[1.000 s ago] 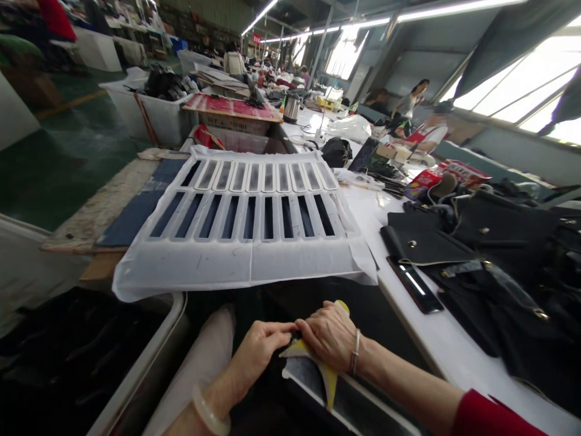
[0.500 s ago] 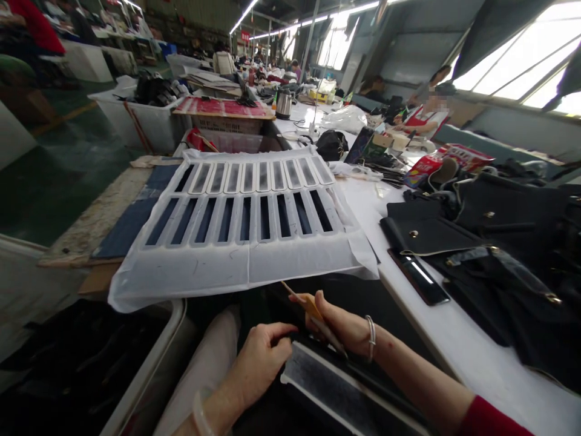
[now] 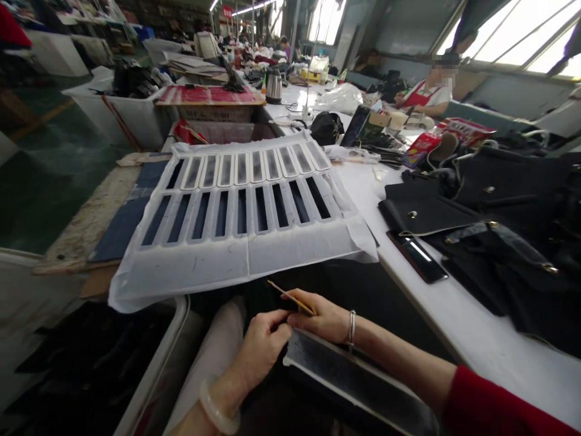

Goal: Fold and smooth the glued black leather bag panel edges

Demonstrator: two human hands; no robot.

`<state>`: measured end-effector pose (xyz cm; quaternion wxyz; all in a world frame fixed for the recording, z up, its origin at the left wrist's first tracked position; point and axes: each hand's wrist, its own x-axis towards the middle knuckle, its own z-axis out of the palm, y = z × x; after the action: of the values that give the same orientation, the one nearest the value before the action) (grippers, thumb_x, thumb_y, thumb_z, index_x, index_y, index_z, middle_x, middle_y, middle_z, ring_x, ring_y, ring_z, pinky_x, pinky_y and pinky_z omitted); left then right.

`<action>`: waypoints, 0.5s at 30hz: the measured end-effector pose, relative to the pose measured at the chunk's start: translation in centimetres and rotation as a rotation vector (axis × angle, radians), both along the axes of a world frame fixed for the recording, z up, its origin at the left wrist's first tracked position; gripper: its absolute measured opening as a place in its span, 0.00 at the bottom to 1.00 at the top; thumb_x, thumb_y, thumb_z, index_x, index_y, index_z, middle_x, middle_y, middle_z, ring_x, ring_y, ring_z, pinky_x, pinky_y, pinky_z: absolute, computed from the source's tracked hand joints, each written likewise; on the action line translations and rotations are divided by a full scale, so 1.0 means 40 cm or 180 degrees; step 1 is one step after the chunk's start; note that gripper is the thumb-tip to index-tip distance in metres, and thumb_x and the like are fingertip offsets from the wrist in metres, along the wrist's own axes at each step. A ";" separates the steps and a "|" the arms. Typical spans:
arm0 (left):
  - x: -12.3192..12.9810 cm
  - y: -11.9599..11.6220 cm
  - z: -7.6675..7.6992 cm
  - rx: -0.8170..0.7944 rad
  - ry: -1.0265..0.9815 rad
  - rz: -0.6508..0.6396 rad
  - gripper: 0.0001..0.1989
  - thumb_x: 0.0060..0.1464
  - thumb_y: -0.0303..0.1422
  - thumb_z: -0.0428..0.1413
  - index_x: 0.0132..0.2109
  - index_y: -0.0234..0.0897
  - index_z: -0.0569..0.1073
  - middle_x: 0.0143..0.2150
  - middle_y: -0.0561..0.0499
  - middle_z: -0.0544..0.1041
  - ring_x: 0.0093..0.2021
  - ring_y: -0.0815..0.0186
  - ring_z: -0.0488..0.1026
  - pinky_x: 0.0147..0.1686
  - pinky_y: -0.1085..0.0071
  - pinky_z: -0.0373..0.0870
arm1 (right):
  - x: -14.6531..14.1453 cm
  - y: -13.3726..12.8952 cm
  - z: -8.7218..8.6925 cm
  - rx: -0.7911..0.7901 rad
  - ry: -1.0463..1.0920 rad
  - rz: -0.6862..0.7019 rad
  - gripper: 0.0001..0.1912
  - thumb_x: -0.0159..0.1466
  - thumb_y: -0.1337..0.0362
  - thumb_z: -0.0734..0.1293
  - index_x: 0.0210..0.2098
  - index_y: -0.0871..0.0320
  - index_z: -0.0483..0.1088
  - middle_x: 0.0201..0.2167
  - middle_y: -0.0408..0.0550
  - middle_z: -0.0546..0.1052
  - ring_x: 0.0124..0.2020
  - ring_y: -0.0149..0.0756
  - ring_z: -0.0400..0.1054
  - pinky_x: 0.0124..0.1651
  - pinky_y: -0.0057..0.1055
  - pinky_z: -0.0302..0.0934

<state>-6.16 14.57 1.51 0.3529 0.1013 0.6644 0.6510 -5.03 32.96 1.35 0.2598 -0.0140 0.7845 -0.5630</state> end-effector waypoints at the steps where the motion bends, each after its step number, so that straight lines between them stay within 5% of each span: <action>1: 0.000 0.000 -0.001 0.0016 -0.0014 0.0020 0.15 0.54 0.30 0.52 0.43 0.33 0.81 0.31 0.53 0.79 0.34 0.64 0.71 0.33 0.72 0.63 | -0.003 0.000 0.003 0.0078 0.0024 -0.0012 0.22 0.58 0.60 0.70 0.51 0.58 0.69 0.33 0.41 0.72 0.34 0.32 0.63 0.37 0.29 0.60; 5: 0.033 -0.012 -0.034 0.0204 -0.0353 0.0066 0.17 0.59 0.37 0.52 0.50 0.34 0.76 0.43 0.48 0.80 0.44 0.59 0.73 0.44 0.69 0.66 | 0.003 0.015 0.034 0.0464 0.0172 -0.0303 0.32 0.53 0.56 0.74 0.54 0.61 0.68 0.38 0.48 0.75 0.38 0.41 0.67 0.44 0.39 0.63; 9: 0.104 -0.036 -0.112 0.0258 -0.1944 0.0962 0.24 0.63 0.50 0.49 0.55 0.36 0.69 0.54 0.44 0.75 0.55 0.58 0.70 0.53 0.65 0.64 | 0.071 0.054 0.131 0.0357 0.0502 -0.0909 0.45 0.52 0.51 0.75 0.63 0.61 0.58 0.54 0.57 0.72 0.53 0.47 0.66 0.57 0.43 0.59; 12: 0.144 -0.032 -0.165 0.0086 -0.2849 0.1155 0.28 0.63 0.52 0.46 0.52 0.31 0.71 0.50 0.39 0.76 0.51 0.56 0.73 0.52 0.63 0.66 | 0.175 0.058 0.222 -0.0125 0.0365 -0.1712 0.33 0.51 0.53 0.77 0.52 0.60 0.68 0.45 0.52 0.77 0.44 0.44 0.71 0.48 0.39 0.65; 15: 0.163 -0.001 -0.189 0.0110 -0.3000 0.0845 0.31 0.62 0.55 0.44 0.50 0.30 0.73 0.43 0.39 0.78 0.45 0.53 0.76 0.47 0.61 0.71 | 0.294 0.001 0.253 -0.0751 -0.0068 -0.2455 0.23 0.46 0.57 0.79 0.37 0.59 0.72 0.29 0.47 0.78 0.30 0.39 0.71 0.33 0.33 0.65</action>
<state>0.37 14.52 -6.05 0.5274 -0.2841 0.4286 0.6763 6.75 32.99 11.48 0.0342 0.2576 0.6594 -0.7054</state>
